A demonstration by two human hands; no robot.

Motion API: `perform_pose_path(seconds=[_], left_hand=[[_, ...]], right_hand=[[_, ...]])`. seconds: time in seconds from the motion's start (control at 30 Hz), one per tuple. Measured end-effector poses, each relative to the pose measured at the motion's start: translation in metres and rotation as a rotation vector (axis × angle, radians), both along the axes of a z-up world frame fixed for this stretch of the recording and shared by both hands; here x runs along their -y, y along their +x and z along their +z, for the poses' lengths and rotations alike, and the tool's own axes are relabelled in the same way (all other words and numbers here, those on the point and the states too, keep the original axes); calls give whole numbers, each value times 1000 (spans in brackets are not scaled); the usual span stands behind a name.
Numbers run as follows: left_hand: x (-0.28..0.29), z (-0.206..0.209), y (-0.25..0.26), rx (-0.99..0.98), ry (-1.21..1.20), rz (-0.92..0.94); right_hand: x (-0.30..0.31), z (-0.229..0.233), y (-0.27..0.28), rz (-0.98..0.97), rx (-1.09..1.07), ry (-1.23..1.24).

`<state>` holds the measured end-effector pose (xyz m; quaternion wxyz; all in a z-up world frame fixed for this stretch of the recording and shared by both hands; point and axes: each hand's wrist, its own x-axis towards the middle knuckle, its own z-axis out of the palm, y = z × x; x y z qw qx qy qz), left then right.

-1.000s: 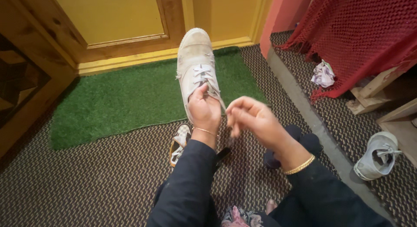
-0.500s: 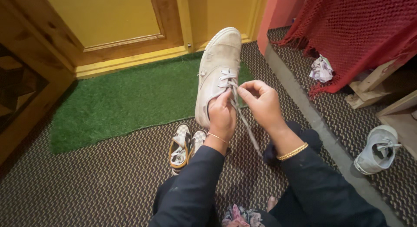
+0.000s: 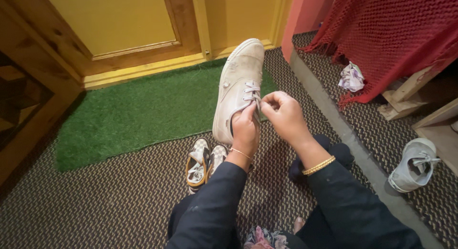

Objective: The person sits on the floor and laces a pair of white sneakers by hand, threading the laces through the eyelets and tying them. The person then places the shoes on the floor near a shoe rack.

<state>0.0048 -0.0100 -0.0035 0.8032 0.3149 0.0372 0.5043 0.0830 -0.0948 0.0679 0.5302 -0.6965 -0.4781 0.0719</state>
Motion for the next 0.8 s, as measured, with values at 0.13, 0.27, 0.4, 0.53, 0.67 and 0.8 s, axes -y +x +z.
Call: perform_pose_path(seconds=[0.13, 0.27, 0.4, 0.53, 0.67, 0.8], left_hand=[[1, 10, -4, 112, -129, -89], [3, 21, -8, 166, -130, -110], [4, 27, -12, 196, -163, -127], [1, 23, -11, 220, -197, -114], [-4, 11, -11, 223, -177, -122], [-8, -4, -17, -371, 335, 404]], right_hand=[[-7, -14, 12, 250, -486, 108], [-5, -14, 26, 383, -499, 61], [-10, -17, 20, 371, -471, 98], [-14, -17, 13, 333, -405, 182], [-12, -11, 1, 232, -326, 128], [1, -1, -15, 244, -173, 93]])
